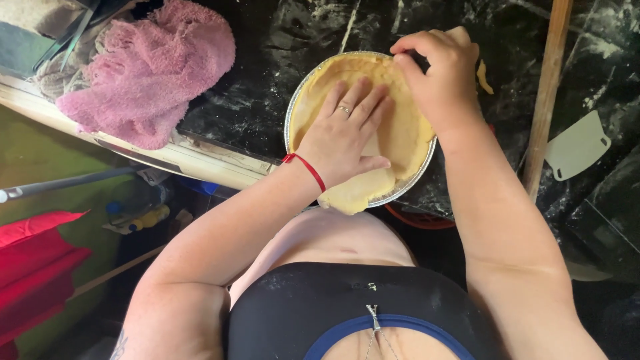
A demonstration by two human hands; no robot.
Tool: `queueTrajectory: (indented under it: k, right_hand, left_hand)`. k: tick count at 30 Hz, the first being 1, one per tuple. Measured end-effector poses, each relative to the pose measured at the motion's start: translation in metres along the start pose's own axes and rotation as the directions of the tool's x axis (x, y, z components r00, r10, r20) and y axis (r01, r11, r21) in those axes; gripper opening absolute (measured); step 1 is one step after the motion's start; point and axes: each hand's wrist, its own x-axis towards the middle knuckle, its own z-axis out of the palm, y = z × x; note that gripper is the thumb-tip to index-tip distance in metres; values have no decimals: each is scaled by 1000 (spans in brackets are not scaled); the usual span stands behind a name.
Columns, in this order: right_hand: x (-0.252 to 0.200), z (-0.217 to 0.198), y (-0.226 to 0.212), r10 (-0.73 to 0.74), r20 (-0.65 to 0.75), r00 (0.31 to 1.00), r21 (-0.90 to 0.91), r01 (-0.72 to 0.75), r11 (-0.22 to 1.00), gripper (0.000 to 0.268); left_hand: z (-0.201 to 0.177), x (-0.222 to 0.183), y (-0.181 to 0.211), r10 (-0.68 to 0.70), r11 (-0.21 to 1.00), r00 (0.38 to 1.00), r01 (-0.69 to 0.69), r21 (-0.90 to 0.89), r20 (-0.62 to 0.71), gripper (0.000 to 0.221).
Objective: Trimming the excess dough from the edges of a pie crust in a tin using a small cutting tool.
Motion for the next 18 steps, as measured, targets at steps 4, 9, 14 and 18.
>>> queueTrajectory:
  k: [4,9,14,18]
  right_hand:
    - [6,1,-13,-86,27,996,15,86,996,17]
    - [8,18,-15,-153,-25,988,-120,149,982,15]
    - [11,2,-30,168,118,979,42,-174,984,15]
    - [8,-18,-35,250,199,947,82,-271,959,16]
  left_hand:
    - [3,0,0,-1,1000,1000,1,-3,14,108]
    - [4,1,1,-1,1000,1000,1,-11,0,110]
    - [0,1,1,-3,1000,1000,3,-5,24,109]
    - [2,6,-4,2,998,998,-6,-68,-56,103]
